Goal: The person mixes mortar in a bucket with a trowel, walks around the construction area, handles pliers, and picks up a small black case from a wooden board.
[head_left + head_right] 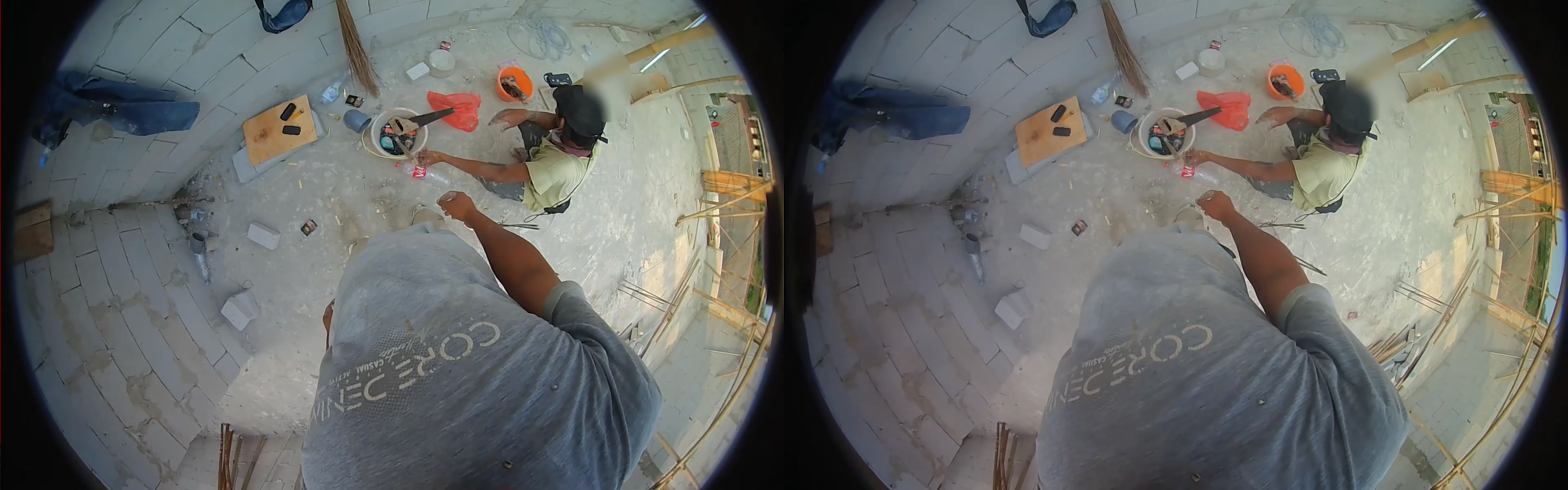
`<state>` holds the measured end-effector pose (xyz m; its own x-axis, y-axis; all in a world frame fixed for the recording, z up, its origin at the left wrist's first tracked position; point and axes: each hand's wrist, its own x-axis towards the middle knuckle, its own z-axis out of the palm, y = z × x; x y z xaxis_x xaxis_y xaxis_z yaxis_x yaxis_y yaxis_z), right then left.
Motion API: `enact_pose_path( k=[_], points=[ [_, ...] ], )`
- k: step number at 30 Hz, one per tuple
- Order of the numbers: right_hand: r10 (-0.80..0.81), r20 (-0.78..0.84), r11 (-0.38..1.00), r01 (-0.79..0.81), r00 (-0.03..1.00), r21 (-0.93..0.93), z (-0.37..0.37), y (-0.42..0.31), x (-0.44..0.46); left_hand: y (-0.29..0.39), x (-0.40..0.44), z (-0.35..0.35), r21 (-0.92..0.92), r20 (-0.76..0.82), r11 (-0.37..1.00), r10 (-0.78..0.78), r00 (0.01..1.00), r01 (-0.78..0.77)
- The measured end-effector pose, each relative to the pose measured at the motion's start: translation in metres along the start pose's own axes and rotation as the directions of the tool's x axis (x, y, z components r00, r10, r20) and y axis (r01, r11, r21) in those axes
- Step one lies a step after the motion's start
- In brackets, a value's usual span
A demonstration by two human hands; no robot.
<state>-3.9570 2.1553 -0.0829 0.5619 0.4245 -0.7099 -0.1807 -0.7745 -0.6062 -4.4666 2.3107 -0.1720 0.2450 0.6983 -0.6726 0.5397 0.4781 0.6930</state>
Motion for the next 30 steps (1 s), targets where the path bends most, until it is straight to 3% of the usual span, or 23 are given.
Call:
enact_pose_path(
  k=[9, 12, 22, 30],
  points=[
    [-0.046, 0.057, 0.999, 0.047, 0.997, -0.005, 0.007, 0.006, 0.012, 0.023, 0.013, 0.027, -0.201, -0.034, 0.978, -0.07, 0.997, 0.062],
    [-0.012, 0.082, 1.0, 0.013, 0.997, -0.012, 0.004, 0.015, 0.017, 0.018, 0.02, 0.023, -0.223, -0.029, 0.974, 0.018, 0.999, -0.024],
    [0.031, -0.025, 1.0, -0.031, 0.999, 0.005, -0.007, 0.028, 0.014, 0.031, 0.048, 0.016, 0.199, 0.077, 0.967, 0.145, 0.987, -0.157],
    [0.038, -0.061, 0.995, -0.032, 0.997, 0.099, 0.001, 0.032, -0.01, 0.044, 0.076, 0.005, 0.494, 0.202, 0.777, 0.335, 0.92, -0.391]
  ],
)
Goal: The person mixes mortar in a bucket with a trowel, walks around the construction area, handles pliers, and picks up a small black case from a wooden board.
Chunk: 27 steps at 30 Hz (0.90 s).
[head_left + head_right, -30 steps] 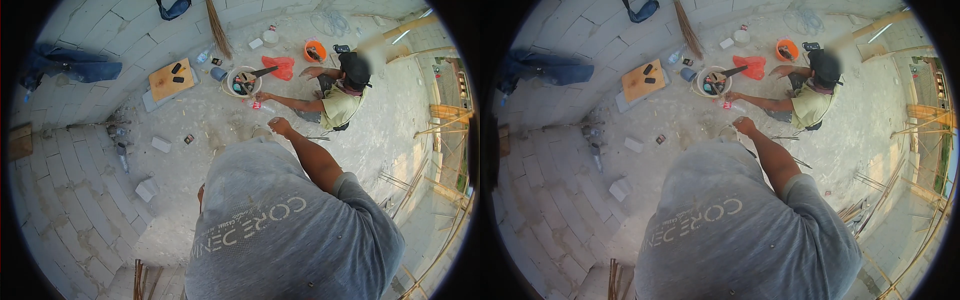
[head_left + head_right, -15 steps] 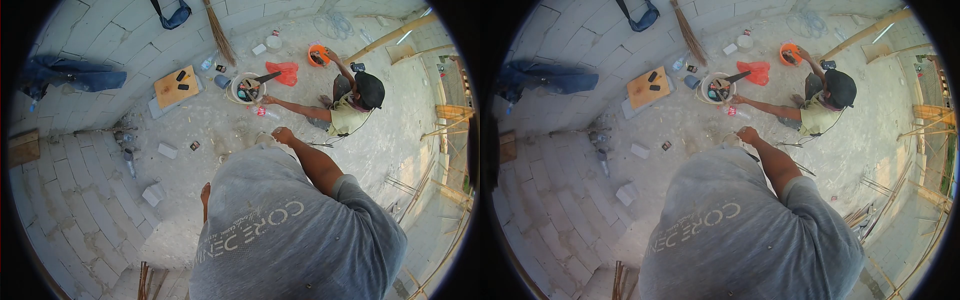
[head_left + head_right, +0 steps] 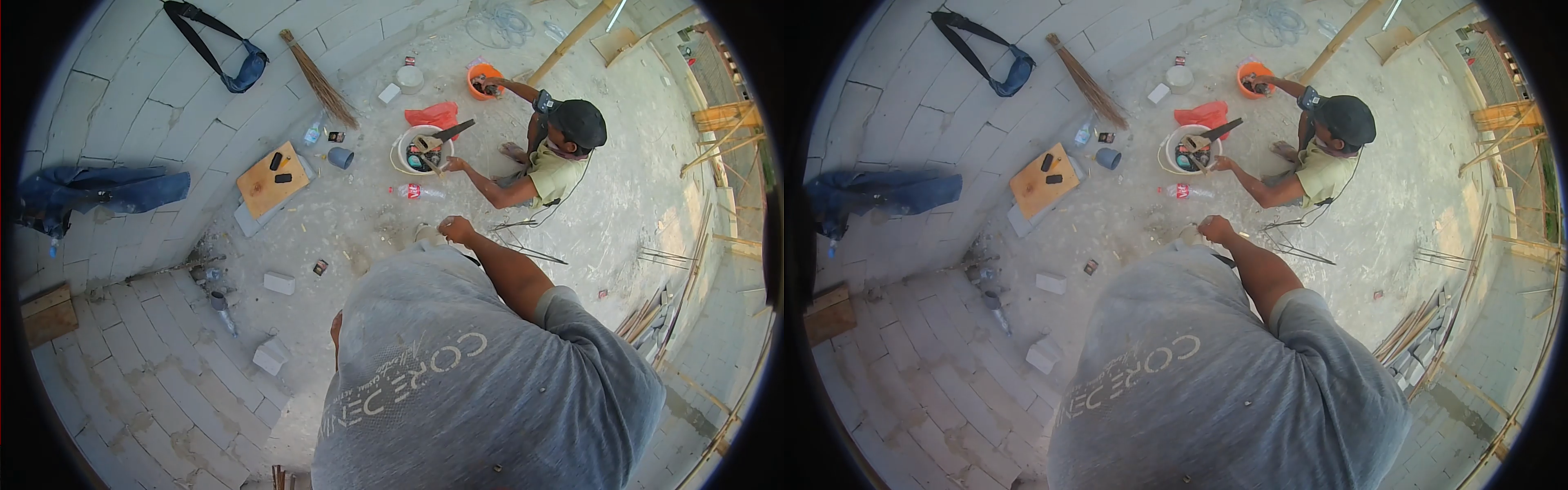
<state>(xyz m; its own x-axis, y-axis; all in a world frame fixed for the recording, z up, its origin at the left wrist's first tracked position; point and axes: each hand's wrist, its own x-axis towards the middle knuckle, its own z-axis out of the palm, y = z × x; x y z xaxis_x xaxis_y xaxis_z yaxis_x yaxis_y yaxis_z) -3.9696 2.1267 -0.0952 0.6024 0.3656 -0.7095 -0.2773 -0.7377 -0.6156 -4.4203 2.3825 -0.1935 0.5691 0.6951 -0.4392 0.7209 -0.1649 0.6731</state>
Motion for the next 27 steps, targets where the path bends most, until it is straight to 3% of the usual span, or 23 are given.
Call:
enact_pose_path(
  k=[3, 6, 7, 9, 10, 12, 16, 27],
  points=[
    [0.005, 0.029, 1.0, -0.005, 1.0, 0.0, 0.004, 0.006, -0.007, -0.008, 0.014, -0.009, 0.249, 0.003, 0.943, 0.227, 0.974, -0.221],
    [0.028, 0.018, 1.0, -0.028, 0.999, 0.006, 0.005, 0.009, -0.011, -0.018, 0.03, -0.014, 0.537, 0.04, 0.696, 0.543, 0.839, -0.476],
    [0.039, 0.01, 0.999, -0.039, 0.999, 0.016, 0.005, 0.009, -0.012, -0.012, 0.027, -0.02, 0.537, 0.046, 0.695, 0.541, 0.84, -0.478],
    [0.05, 0.0, 0.998, -0.05, 0.999, 0.026, 0.005, 0.013, -0.01, 0.032, 0.018, -0.037, 0.317, 0.064, 0.93, 0.176, 0.982, -0.187],
    [0.046, -0.003, 0.999, -0.045, 0.999, 0.026, 0.006, 0.014, -0.009, 0.031, 0.017, -0.038, 0.236, 0.067, 0.969, 0.066, 0.996, -0.08],
    [0.042, -0.002, 0.999, -0.042, 0.999, 0.026, 0.007, 0.016, -0.009, 0.031, 0.014, -0.035, 0.132, 0.068, 0.991, 0.005, 0.998, -0.014],
    [0.019, -0.002, 1.0, -0.019, 1.0, 0.013, 0.004, 0.014, -0.012, 0.011, 0.009, -0.016, 0.088, 0.046, 0.996, 0.018, 0.999, -0.022],
    [0.006, 0.012, 1.0, -0.006, 1.0, 0.003, -0.021, 0.022, -0.001, 0.001, 0.007, 0.027, 0.226, 0.051, 0.958, 0.167, 0.985, -0.174]
  ],
)
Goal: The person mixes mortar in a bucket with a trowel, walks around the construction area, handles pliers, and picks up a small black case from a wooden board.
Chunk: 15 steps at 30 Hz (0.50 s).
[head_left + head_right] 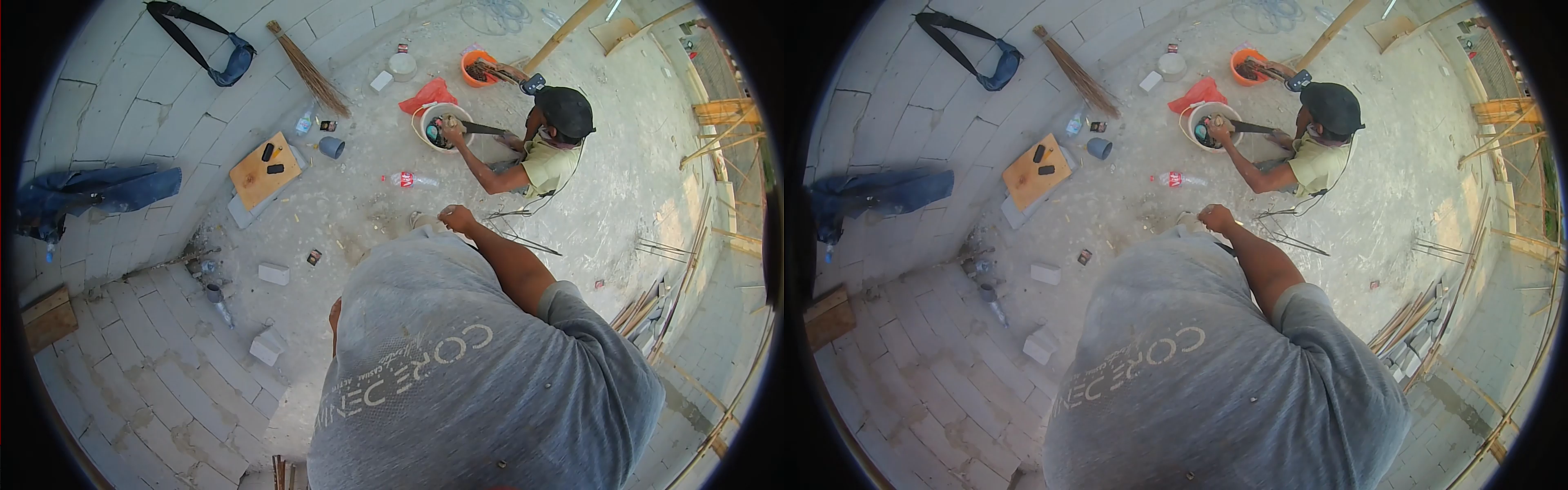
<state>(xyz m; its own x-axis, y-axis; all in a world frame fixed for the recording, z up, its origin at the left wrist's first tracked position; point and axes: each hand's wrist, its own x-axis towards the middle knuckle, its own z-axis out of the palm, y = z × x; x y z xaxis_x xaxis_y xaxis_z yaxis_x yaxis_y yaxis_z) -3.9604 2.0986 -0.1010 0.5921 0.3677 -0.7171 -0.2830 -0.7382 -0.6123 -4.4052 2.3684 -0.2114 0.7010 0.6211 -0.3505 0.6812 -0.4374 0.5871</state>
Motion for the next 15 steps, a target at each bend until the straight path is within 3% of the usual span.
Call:
enact_pose_path(
  k=[15],
  points=[
    [0.058, -0.077, 0.995, -0.052, 0.995, 0.081, -0.043, 0.036, -0.012, 0.0, 0.031, 0.028, 0.306, 0.043, 0.895, 0.328, 0.944, -0.325]
  ],
)
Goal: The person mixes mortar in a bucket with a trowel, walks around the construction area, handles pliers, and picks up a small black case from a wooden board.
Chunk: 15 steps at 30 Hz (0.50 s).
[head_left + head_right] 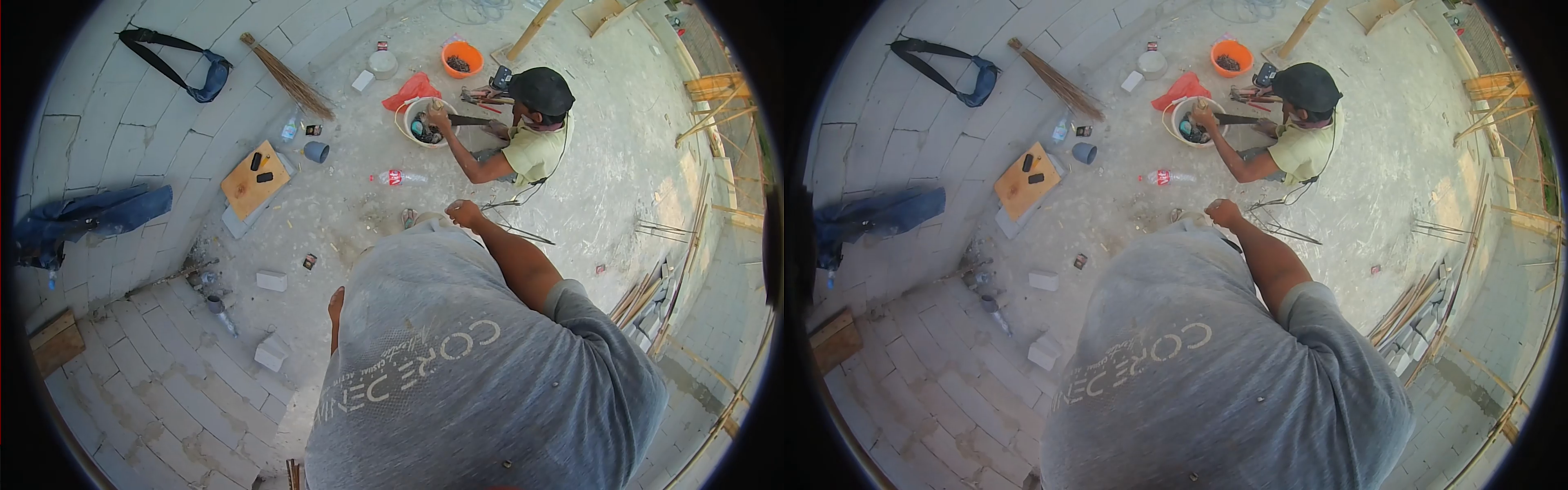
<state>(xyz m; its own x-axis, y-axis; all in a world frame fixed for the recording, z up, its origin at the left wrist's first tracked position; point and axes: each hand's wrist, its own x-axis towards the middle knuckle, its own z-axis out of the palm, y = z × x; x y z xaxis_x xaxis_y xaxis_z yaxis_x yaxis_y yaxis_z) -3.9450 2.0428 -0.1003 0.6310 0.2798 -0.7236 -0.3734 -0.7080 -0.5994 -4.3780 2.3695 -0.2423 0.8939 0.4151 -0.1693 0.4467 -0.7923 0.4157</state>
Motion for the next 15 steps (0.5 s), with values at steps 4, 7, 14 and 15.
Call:
enact_pose_path(
  k=[4, 7, 14, 15],
  points=[
    [0.037, -0.019, 0.998, -0.038, 0.999, -0.052, 0.0, 0.014, -0.004, -0.006, 0.007, 0.001, 0.061, 0.006, 0.996, 0.06, 0.998, -0.06],
    [-0.081, -0.007, 0.986, 0.079, 0.997, -0.15, 0.001, 0.021, -0.006, -0.009, 0.007, 0.002, 0.016, -0.03, 0.996, 0.089, 0.996, -0.088],
    [-0.003, 0.074, 1.0, 0.005, 0.997, -0.024, 0.0, 0.007, 0.006, 0.048, 0.017, -0.033, -0.815, 0.34, 0.175, -0.628, 0.7, 0.553],
    [-0.004, 0.079, 1.0, 0.006, 0.997, -0.026, -0.001, 0.002, 0.007, 0.052, 0.015, -0.036, -0.801, 0.328, 0.22, -0.617, 0.715, 0.557]
  ],
)
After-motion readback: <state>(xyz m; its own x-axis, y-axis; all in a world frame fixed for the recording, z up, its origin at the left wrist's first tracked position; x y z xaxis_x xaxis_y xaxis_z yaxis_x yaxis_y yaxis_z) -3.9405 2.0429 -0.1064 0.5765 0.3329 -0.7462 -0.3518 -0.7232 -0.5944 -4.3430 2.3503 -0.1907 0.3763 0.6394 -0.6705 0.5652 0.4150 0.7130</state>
